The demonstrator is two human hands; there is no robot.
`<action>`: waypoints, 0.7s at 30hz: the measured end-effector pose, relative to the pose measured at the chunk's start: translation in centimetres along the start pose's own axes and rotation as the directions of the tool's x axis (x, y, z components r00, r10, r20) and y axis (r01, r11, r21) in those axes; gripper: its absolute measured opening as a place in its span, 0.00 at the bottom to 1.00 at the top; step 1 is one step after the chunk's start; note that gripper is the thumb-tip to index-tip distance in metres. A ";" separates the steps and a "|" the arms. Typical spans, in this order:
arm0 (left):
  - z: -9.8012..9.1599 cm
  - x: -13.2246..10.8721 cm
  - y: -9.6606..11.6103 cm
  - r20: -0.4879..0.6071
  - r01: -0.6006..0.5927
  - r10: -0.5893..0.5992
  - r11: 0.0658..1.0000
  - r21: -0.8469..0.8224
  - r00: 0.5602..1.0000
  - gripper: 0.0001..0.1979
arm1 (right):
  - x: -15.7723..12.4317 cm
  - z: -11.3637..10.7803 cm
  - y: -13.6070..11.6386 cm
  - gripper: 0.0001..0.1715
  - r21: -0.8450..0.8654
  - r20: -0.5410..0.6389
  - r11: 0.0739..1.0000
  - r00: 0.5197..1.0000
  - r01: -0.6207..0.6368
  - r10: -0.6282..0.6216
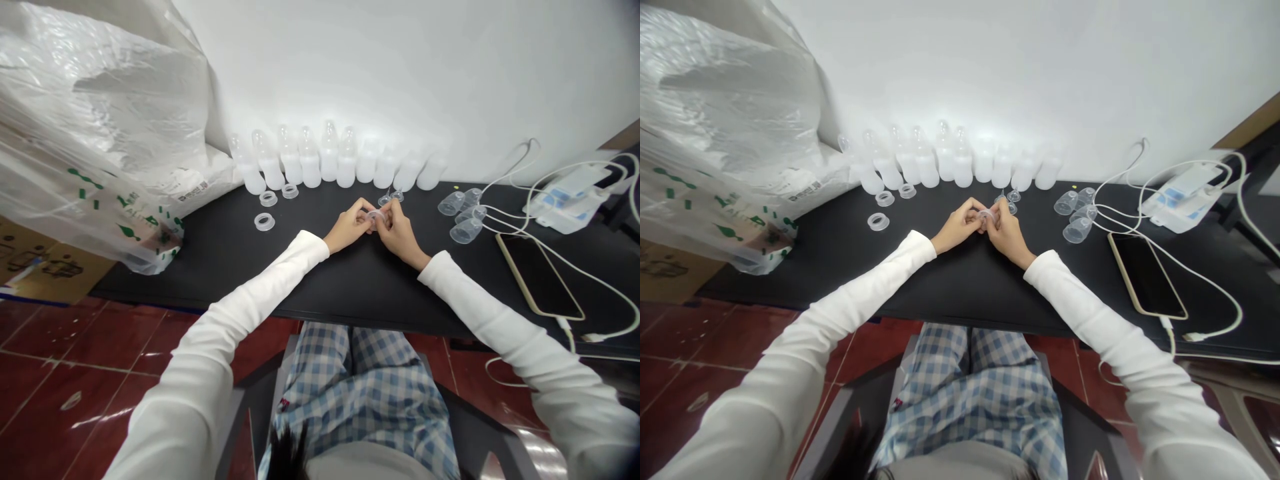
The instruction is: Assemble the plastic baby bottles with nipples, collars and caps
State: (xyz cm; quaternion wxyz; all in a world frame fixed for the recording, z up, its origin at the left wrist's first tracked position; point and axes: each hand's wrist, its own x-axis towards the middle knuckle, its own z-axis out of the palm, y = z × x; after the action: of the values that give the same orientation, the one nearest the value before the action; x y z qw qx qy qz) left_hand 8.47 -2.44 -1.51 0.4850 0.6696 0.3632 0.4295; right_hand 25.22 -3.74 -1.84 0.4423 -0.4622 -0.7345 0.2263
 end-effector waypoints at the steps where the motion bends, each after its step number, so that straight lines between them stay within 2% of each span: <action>1: 0.0 -0.1 0.1 0.007 -0.003 0.003 1.000 0.000 1.000 0.06 | 0.0 0.0 0.0 0.17 0.001 -0.008 1.000 1.000 -0.001 0.001; 7: 0.0 0.0 -0.2 -0.007 -0.027 0.027 0.999 -0.020 1.000 0.08 | 0.1 -0.1 0.4 0.22 0.022 0.015 1.000 1.000 -0.009 0.008; 13: -0.1 0.3 -0.8 0.005 -0.008 0.008 0.999 -0.054 1.000 0.12 | 0.3 -0.2 0.9 0.21 0.028 0.022 1.000 1.000 -0.012 0.011; 21: 0.1 -0.1 0.3 -0.012 -0.041 0.041 0.999 -0.031 0.999 0.07 | 0.0 0.1 0.0 0.19 0.023 0.009 0.999 1.000 0.023 -0.023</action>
State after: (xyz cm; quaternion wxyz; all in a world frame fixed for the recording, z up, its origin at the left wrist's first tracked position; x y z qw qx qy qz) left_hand 8.55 -2.63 -1.24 0.4846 0.6667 0.3454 0.4488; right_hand 25.12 -3.73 -1.92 0.4466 -0.4478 -0.7392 0.2317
